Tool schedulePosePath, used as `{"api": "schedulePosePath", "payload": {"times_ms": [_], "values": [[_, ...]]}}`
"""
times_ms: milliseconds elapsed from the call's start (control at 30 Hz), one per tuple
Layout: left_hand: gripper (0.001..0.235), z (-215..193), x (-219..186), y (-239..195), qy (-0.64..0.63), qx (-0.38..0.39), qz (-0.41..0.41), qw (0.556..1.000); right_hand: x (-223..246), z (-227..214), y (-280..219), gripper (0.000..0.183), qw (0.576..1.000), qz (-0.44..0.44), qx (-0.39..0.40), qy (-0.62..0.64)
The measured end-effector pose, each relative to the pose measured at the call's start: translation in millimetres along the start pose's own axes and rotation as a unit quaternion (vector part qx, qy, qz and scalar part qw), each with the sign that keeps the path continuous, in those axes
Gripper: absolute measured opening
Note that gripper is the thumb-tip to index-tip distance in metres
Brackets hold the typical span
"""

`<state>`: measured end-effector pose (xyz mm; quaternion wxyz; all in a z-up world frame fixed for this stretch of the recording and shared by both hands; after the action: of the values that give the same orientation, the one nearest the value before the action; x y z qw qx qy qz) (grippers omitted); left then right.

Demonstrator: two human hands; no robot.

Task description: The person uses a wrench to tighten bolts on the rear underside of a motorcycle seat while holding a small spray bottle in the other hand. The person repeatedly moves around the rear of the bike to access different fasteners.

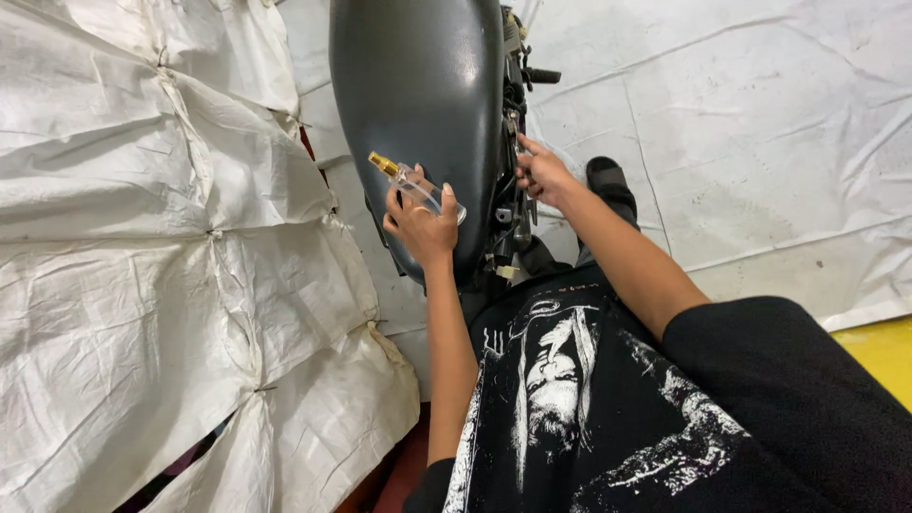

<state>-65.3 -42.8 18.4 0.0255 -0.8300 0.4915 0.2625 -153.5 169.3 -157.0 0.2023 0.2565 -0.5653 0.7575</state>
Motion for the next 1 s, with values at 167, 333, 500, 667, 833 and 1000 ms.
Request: {"api": "schedulePosePath", "payload": {"times_ms": [167,333,500,667,833,1000], "values": [[0.068,3.2,0.8,-0.2,0.005,0.0,0.003,1.0,3.6,-7.6,-2.6,0.055,0.998,-0.028,-0.034,-0.035],[0.067,-2.7,-4.0,2.0,-0.016,-0.002,0.002,1.0,-4.9,-25.4,18.0,0.053,0.99,-0.067,-0.084,-0.095],[0.069,4.7,1.9,2.2,0.01,-0.005,0.007,1.0,-9.3,-31.3,46.6,0.05,0.989,-0.072,-0.099,-0.086],[0.067,6.9,5.8,-0.1,0.014,-0.001,0.011,1.0,1.1,-24.1,22.0,0.052,0.993,-0.055,-0.089,-0.056],[0.069,9.9,8.7,-0.6,0.028,0.002,0.007,1.0,4.9,-24.0,26.4,0.051,0.993,-0.057,-0.083,-0.055],[0.069,15.8,18.7,-4.2,0.0,0.008,0.003,1.0,8.5,-28.1,17.0,0.052,0.994,-0.061,-0.062,-0.066]]}}
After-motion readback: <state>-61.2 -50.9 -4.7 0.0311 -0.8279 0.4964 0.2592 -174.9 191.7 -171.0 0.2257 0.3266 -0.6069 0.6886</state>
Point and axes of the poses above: each hand's wrist, its own y-axis towards the middle knuckle, its own z-axis out of the palm, x = y × z, the point moved 8 cm from there along y, towards the middle knuckle, and after that the axes turned 5 degrees about -y, right-handed, at the moved point
